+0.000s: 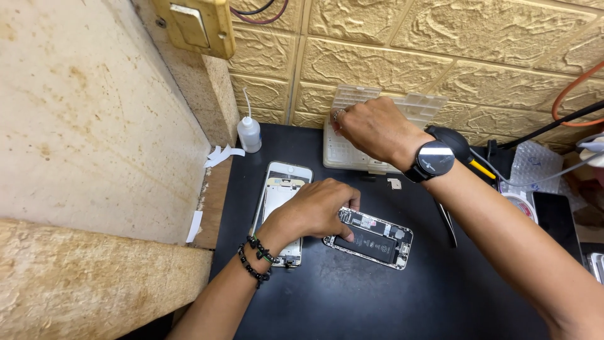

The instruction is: Repairing a smartphone by installing a new battery and securing internal components with a screwdriver.

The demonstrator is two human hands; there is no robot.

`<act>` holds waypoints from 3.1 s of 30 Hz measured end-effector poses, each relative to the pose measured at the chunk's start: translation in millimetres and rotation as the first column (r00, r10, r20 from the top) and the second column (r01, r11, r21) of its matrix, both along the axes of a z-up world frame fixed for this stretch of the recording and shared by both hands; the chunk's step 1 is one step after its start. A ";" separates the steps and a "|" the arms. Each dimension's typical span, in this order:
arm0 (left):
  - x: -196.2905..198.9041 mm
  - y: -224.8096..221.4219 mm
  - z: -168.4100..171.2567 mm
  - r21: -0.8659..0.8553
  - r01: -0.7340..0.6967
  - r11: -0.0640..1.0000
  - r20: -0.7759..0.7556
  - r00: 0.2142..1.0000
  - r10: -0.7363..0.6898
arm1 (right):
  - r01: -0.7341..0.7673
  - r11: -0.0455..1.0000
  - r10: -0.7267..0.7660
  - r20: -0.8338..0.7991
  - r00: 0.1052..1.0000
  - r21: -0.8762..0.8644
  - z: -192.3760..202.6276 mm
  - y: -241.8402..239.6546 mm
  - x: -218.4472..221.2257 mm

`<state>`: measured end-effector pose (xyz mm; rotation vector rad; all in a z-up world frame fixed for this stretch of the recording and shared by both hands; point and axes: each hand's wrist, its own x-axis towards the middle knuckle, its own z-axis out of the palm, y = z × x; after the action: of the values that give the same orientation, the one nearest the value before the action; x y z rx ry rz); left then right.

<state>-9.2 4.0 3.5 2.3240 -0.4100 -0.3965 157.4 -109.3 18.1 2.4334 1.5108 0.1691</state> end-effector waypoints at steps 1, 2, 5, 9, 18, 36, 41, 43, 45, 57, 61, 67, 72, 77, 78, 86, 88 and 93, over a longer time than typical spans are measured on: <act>-0.4 0.2 0.7 0.005 -0.003 1.000 -0.005 1.000 0.003 | 0.005 1.000 -0.005 -0.010 1.000 0.000 -0.4 0.1 -0.7; -0.7 0.3 2.3 0.005 -0.003 1.000 -0.003 1.000 0.003 | 0.004 1.000 -0.004 -0.009 1.000 0.001 1.6 0.7 -0.9; -1.6 0.7 5.1 0.007 -0.006 1.000 -0.010 1.000 0.006 | 0.011 1.000 -0.011 -0.031 0.999 -0.018 6.8 2.0 -2.1; -1.2 0.9 3.6 0.008 -0.001 1.000 -0.011 1.000 0.001 | 0.014 1.000 -0.016 -0.049 0.999 -0.023 24.1 3.8 -17.0; -1.4 2.4 6.4 0.001 -0.003 1.000 -0.009 1.000 0.003 | -0.008 0.978 0.027 -0.088 0.996 0.210 57.6 -13.2 -48.3; 7.5 -9.7 -9.1 -0.215 0.057 0.975 0.104 0.994 -0.035 | 0.340 0.828 0.019 -0.628 0.778 0.446 53.3 -123.0 -101.3; 8.4 -12.2 -7.7 -0.187 0.048 0.981 0.127 0.992 -0.024 | 0.343 0.794 0.057 -0.625 0.779 0.501 45.9 -137.1 -106.4; 8.1 -13.3 -3.7 -0.202 0.036 0.979 0.116 0.993 -0.012 | 0.232 0.750 0.248 -0.588 0.770 0.619 45.7 -139.8 -108.7; 8.2 -14.5 -4.3 -0.220 0.044 0.974 0.133 0.991 -0.015 | 0.251 0.742 0.237 -0.593 0.770 0.622 40.2 -141.6 -111.1; 9.2 -15.3 -8.9 -0.212 0.014 0.977 0.093 0.996 0.005 | 0.372 0.491 0.216 -0.524 0.824 0.788 1.4 -128.6 -131.1; 8.9 -15.8 -8.3 -0.188 0.014 0.982 0.095 0.995 0.004 | 0.362 0.492 0.216 -0.514 0.830 0.792 -2.4 -128.9 -131.5; 8.7 -15.1 -9.6 -0.182 0.018 0.983 0.113 0.994 0.002 | 0.342 0.497 0.207 -0.492 0.846 0.797 -5.4 -128.9 -129.7; 9.2 -15.1 -11.0 -0.193 0.028 0.981 0.129 0.992 -0.002 | 0.328 0.503 0.220 -0.485 0.846 0.800 -5.7 -129.0 -129.1; 9.0 -14.9 -11.4 -0.190 0.022 0.982 0.125 0.992 0.002 | 0.290 0.509 0.248 -0.461 0.852 0.811 -6.2 -128.7 -128.4; 8.9 -14.7 -11.6 -0.194 0.027 0.981 0.130 0.991 -0.002 | 0.292 0.510 0.246 -0.463 0.852 0.809 -6.7 -128.7 -128.6; 8.8 -14.4 -12.0 -0.210 0.038 0.977 0.144 0.990 -0.007 | 0.290 0.511 0.246 -0.460 0.853 0.809 -9.2 -128.8 -129.4; 9.0 -14.1 -12.1 -0.212 0.044 0.976 0.149 0.989 -0.013 | 0.279 0.516 0.248 -0.453 0.857 0.810 -9.3 -129.1 -128.7; 9.0 -14.1 -13.1 -0.218 0.043 0.975 0.149 0.989 -0.011 | 0.243 0.548 0.291 -0.455 0.842 0.800 -7.8 -131.6 -125.0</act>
<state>-0.2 -10.1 -9.7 2.1380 -0.5304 -0.1818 32.4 -240.9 10.3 3.4684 2.0489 0.2795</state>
